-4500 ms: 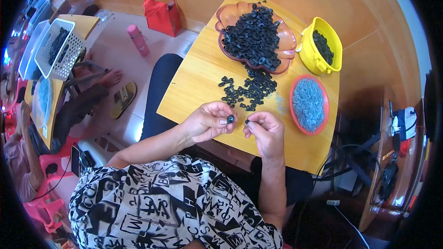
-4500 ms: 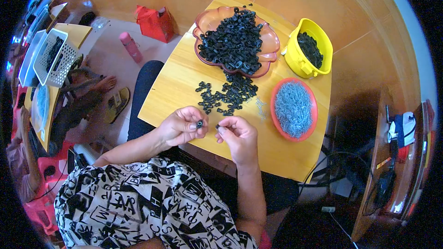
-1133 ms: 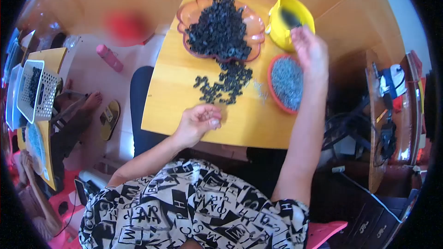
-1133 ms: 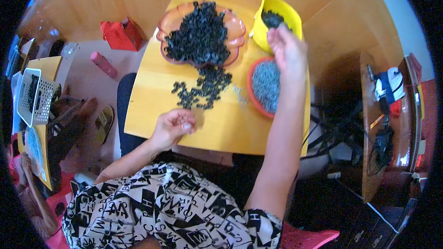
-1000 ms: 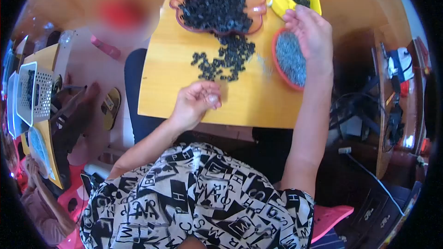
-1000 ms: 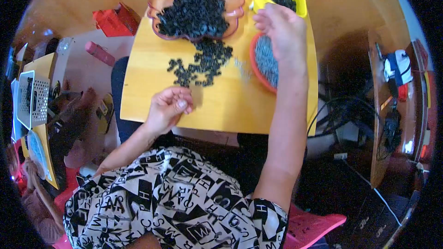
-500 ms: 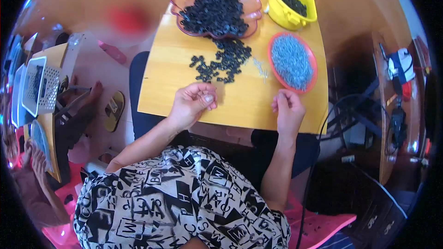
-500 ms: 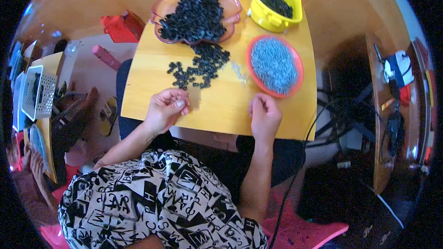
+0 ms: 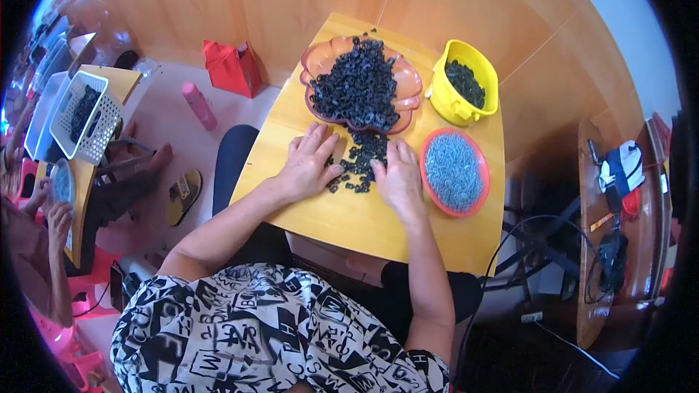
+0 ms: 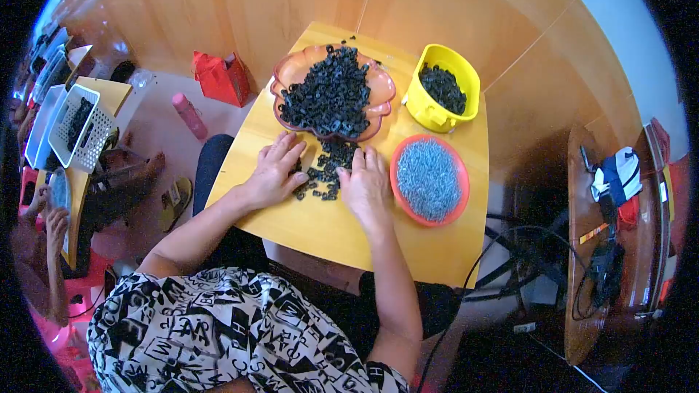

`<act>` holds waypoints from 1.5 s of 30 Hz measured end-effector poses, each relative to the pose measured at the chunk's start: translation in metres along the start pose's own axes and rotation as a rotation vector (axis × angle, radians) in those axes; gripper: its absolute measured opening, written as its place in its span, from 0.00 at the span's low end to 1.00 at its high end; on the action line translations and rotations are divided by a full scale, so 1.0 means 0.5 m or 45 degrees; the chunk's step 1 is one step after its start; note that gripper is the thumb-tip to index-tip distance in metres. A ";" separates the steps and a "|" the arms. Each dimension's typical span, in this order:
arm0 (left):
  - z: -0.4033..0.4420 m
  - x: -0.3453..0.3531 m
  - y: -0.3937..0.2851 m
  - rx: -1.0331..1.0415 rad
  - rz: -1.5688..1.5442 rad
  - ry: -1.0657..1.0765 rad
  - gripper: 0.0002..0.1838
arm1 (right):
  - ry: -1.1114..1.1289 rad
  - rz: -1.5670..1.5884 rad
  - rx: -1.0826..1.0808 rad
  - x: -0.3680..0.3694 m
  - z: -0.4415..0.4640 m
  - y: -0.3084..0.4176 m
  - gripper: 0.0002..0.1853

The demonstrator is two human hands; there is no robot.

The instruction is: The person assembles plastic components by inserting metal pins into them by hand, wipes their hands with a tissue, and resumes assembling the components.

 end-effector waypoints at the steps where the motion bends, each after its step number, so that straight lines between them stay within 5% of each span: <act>1: 0.015 0.005 0.005 0.001 -0.014 0.001 0.32 | -0.019 -0.043 0.020 0.007 0.012 0.003 0.26; 5: 0.059 0.043 0.024 -0.021 -0.012 0.111 0.30 | -0.045 0.084 -0.045 0.021 0.042 0.020 0.27; 16: 0.054 0.004 0.027 0.098 -0.150 -0.383 0.09 | 0.125 0.364 -0.299 0.052 0.020 0.084 0.16; 19: 0.057 0.013 0.049 0.069 -0.321 -0.354 0.05 | 0.139 0.618 -0.147 0.031 0.010 0.073 0.15; 20: 0.055 0.008 0.046 0.099 -0.303 -0.399 0.04 | -0.123 0.542 -0.202 0.007 0.007 0.069 0.13; 23: 0.053 -0.002 0.046 0.035 -0.339 -0.374 0.06 | -0.304 0.665 0.106 -0.041 -0.010 0.033 0.11; 28: 0.048 -0.003 0.041 0.091 -0.342 -0.369 0.13 | -0.534 0.485 0.111 -0.076 -0.115 0.041 0.10; 34: 0.043 -0.016 0.008 0.158 -0.231 -0.308 0.16 | -0.498 0.452 0.251 -0.033 -0.172 0.018 0.10; 41: 0.032 -0.020 0.053 -0.137 -0.064 -0.548 0.15 | -0.498 0.438 0.184 -0.029 -0.165 0.015 0.10; 45: 0.041 0.012 0.037 0.016 -0.068 -0.347 0.11 | -0.469 0.466 0.184 -0.028 -0.164 0.012 0.10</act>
Point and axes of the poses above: each hand's wrist, its own z-axis towards the middle knuckle, its own x-axis out of the palm, y = z × x, the point moved 8 cm from there along z, towards the middle knuckle, and after that the axes turned 9 degrees about x, right-handed, at the moved point
